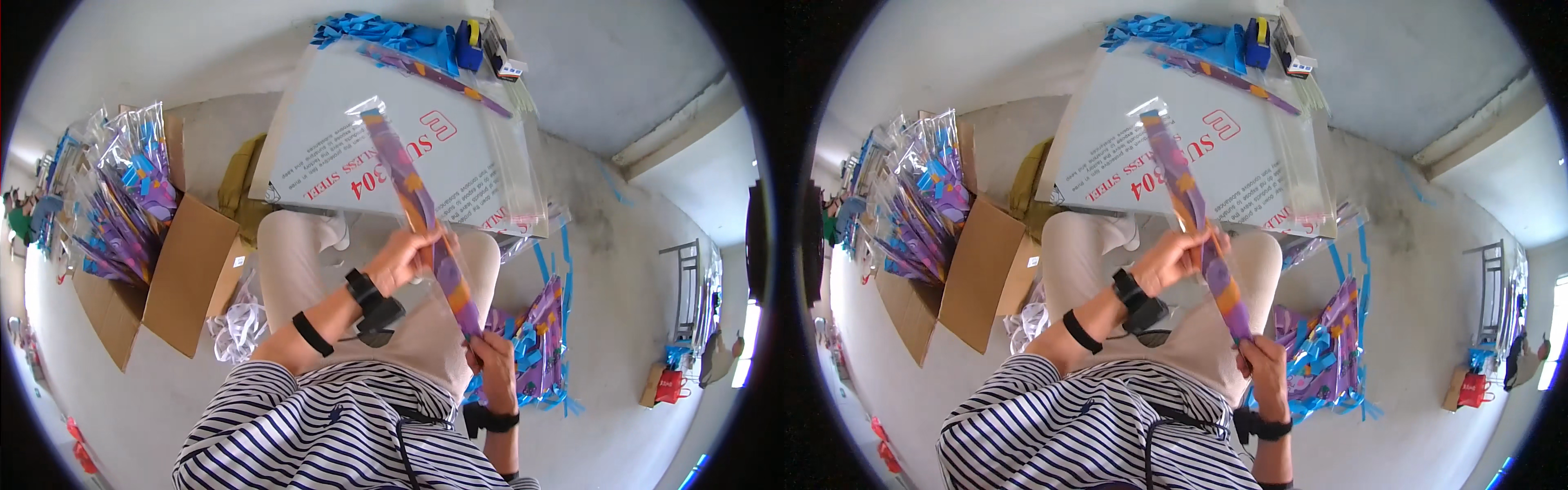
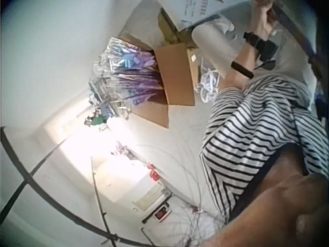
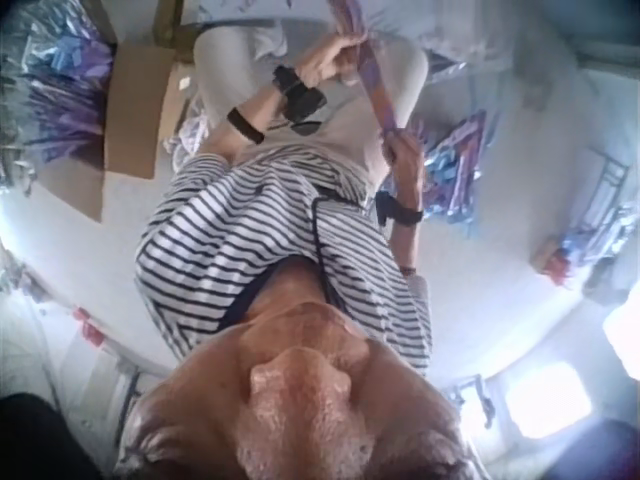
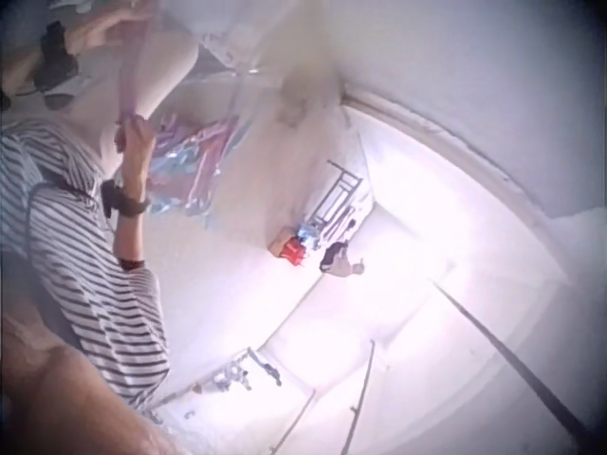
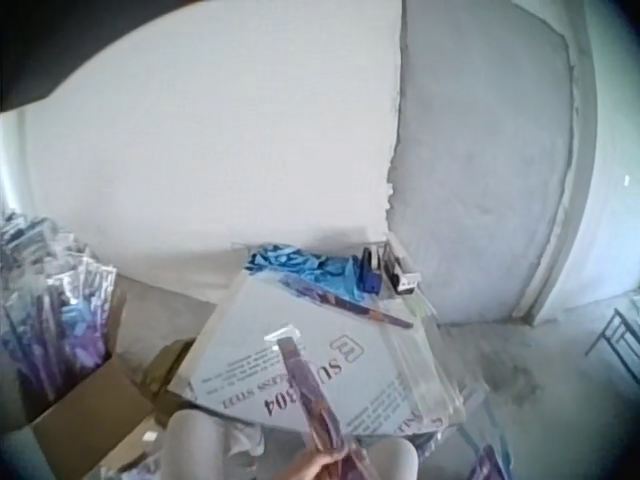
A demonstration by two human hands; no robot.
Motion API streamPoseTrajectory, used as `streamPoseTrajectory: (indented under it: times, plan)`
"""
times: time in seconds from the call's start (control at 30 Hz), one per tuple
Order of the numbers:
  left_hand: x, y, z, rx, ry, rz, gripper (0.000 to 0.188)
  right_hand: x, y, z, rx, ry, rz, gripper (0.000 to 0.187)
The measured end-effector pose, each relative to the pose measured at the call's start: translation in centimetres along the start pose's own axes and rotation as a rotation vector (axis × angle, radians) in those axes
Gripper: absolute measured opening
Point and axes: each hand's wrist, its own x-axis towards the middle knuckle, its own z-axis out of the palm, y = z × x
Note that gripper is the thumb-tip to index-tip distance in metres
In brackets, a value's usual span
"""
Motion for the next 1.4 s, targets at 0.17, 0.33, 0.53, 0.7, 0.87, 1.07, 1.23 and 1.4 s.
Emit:
streamPoseTrajectory:
  times: [0.17, 0.33, 0.53, 0.7, 0.87, 1.07, 1.23, 1.4]
  plan:
    - [-2.2, -1.8, 1.6, 0.059, -0.059, -0.063, 0.030, 5.6, -1.6, 3.3, 0.017, -0.010, -0.134, 0.027]
    - [-1.6, 3.9, -2.8, -0.019, 0.002, 0.106, 0.039, 5.5, -1.0, 2.7, -0.029, -0.069, -0.044, 0.026]
    - [-0.4, 4.2, -3.1, -0.028, 0.186, 0.106, 0.029, 8.5, -1.0, 4.7, 0.012, -0.094, -0.043, 0.023]
    - [0.6, 8.6, -5.5, 0.051, 0.162, 0.286, 0.029, 8.1, -1.7, 4.9, 0.041, -0.105, -0.073, 0.019]
    - [2.7, 9.8, -5.5, 0.033, 0.129, 0.192, 0.031, 11.7, -1.9, 7.3, 0.032, -0.043, -0.137, 0.015]
    - [5.0, 9.2, -6.1, -0.005, 0.117, 0.128, 0.033, 18.6, -3.0, 11.2, -0.068, 0.107, -0.265, 0.014]
    - [5.8, 10.6, -9.1, 0.062, 0.139, 0.094, 0.024, 24.1, -3.4, 15.3, -0.090, 0.104, -0.299, 0.015]
    - [2.9, 11.2, -12.2, 1.019, 0.607, 0.508, 0.039, 26.6, -3.6, 16.6, -0.074, 0.111, -0.190, 0.017]
